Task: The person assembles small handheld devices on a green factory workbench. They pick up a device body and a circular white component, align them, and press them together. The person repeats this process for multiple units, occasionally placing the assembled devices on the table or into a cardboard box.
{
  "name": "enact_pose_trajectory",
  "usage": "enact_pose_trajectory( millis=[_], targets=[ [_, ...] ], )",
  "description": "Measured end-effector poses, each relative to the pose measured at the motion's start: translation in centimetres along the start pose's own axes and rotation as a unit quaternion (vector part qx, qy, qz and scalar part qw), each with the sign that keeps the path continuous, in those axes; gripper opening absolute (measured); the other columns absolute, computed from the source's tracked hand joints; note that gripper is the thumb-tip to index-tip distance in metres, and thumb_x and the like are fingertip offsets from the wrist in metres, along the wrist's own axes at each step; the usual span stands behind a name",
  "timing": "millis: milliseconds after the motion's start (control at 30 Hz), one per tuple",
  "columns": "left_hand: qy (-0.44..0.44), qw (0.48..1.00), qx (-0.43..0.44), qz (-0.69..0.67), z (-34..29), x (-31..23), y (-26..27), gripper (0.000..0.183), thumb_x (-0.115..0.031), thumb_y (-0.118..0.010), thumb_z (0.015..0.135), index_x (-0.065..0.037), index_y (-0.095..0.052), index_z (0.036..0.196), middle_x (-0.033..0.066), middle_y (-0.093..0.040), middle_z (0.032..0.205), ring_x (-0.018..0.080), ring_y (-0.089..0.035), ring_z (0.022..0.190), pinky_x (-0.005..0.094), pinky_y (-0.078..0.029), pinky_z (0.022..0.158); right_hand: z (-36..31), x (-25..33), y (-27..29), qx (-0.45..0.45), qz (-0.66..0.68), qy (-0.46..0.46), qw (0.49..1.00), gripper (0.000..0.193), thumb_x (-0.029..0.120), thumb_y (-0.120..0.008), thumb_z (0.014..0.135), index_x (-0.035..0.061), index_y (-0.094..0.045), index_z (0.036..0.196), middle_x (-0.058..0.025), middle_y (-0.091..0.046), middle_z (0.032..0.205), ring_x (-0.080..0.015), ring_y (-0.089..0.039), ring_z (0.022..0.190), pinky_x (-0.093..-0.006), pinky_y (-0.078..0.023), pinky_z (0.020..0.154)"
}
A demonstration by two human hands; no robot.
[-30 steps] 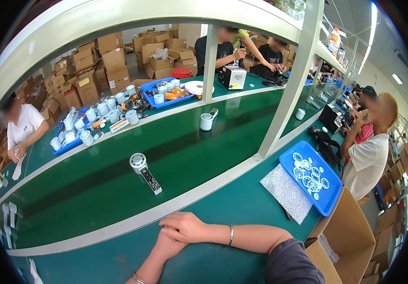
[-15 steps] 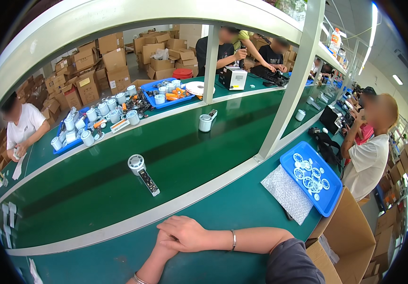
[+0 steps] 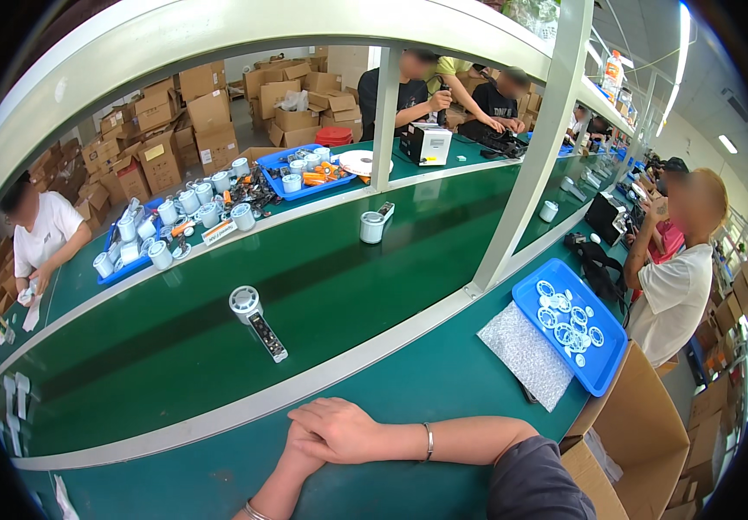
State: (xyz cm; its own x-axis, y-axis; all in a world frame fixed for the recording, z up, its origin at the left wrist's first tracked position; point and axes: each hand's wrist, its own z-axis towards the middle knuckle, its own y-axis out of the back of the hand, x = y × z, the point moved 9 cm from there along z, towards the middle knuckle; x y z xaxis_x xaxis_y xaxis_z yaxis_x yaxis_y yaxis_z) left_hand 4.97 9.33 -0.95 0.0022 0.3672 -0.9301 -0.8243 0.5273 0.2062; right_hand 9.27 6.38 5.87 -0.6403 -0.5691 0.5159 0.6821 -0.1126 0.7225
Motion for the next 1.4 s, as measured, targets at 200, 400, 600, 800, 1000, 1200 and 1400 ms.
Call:
enact_pose_trajectory(
  millis=[200, 400, 600, 800, 1000, 1200, 1400],
  targets=[
    [-0.019, 1.000, 0.011, 0.019, 0.3, -0.7, -0.1, 0.015, -0.006, -0.066, 0.072, -0.003, -0.056, 0.084, 0.0093, -0.060, 0.082, 0.0189, -0.058, 0.074, 0.0311, -0.046, 0.060, 0.0, -0.2, 0.0, 0.000, 0.009, -0.009, 1.000, 0.042, 0.025, -0.061, 0.076, -0.0029, -0.054, 0.108, -0.0148, -0.062, 0.094, -0.0297, -0.058, 0.082, -0.0385, -0.047, 0.074],
    [0.003, 1.000, 0.002, 0.010, 0.2, -0.4, 0.0, 0.016, -0.006, -0.066, 0.073, -0.003, -0.056, 0.085, 0.0094, -0.060, 0.082, 0.0185, -0.058, 0.075, 0.0307, -0.047, 0.060, 0.1, -0.1, 0.0, -0.004, 0.015, -0.007, 1.000, 0.040, 0.024, -0.060, 0.077, -0.0027, -0.055, 0.106, -0.0153, -0.062, 0.094, -0.0302, -0.058, 0.082, -0.0388, -0.048, 0.074],
    [0.008, 1.000, 0.003, 0.007, 0.3, -0.6, -0.1, 0.018, -0.006, -0.066, 0.073, -0.003, -0.055, 0.087, 0.0098, -0.060, 0.084, 0.0191, -0.058, 0.076, 0.0310, -0.047, 0.061, 0.0, -0.4, -0.1, 0.000, 0.015, -0.015, 1.000, 0.039, 0.024, -0.059, 0.078, -0.0028, -0.056, 0.106, -0.0157, -0.062, 0.094, -0.0308, -0.058, 0.082, -0.0392, -0.048, 0.074],
    [0.005, 1.000, 0.009, 0.009, 0.2, -0.5, -0.1, 0.018, -0.006, -0.066, 0.073, -0.003, -0.055, 0.088, 0.0101, -0.060, 0.085, 0.0194, -0.059, 0.077, 0.0309, -0.047, 0.062, 0.0, -0.3, -0.1, -0.001, 0.017, -0.016, 1.000, 0.039, 0.025, -0.059, 0.078, -0.0028, -0.056, 0.105, -0.0157, -0.062, 0.093, -0.0310, -0.058, 0.082, -0.0393, -0.048, 0.074],
    [0.001, 1.000, 0.009, 0.016, 0.3, -0.9, -0.1, 0.018, -0.006, -0.066, 0.074, -0.004, -0.055, 0.088, 0.0101, -0.060, 0.085, 0.0193, -0.059, 0.076, 0.0310, -0.047, 0.061, 0.0, -0.4, 0.0, -0.003, 0.014, -0.016, 1.000, 0.038, 0.024, -0.059, 0.078, -0.0028, -0.056, 0.105, -0.0156, -0.062, 0.093, -0.0309, -0.058, 0.083, -0.0390, -0.048, 0.074],
    [-0.007, 1.000, 0.011, 0.027, 0.4, -1.5, 0.0, 0.018, -0.006, -0.065, 0.074, -0.003, -0.055, 0.088, 0.0104, -0.060, 0.084, 0.0203, -0.059, 0.075, 0.0315, -0.047, 0.061, 0.0, -0.4, -0.1, -0.002, 0.017, -0.017, 1.000, 0.038, 0.024, -0.059, 0.078, -0.0029, -0.056, 0.105, -0.0156, -0.062, 0.093, -0.0309, -0.058, 0.083, -0.0390, -0.048, 0.074],
    [-0.008, 1.000, 0.004, 0.026, 0.4, -1.0, -0.1, 0.016, -0.006, -0.065, 0.074, -0.003, -0.055, 0.086, 0.0109, -0.059, 0.084, 0.0212, -0.059, 0.075, 0.0317, -0.047, 0.060, 0.0, -0.5, -0.1, -0.008, 0.021, -0.015, 1.000, 0.037, 0.022, -0.059, 0.077, -0.0027, -0.056, 0.104, -0.0152, -0.062, 0.092, -0.0308, -0.058, 0.081, -0.0389, -0.048, 0.073]
  ],
)
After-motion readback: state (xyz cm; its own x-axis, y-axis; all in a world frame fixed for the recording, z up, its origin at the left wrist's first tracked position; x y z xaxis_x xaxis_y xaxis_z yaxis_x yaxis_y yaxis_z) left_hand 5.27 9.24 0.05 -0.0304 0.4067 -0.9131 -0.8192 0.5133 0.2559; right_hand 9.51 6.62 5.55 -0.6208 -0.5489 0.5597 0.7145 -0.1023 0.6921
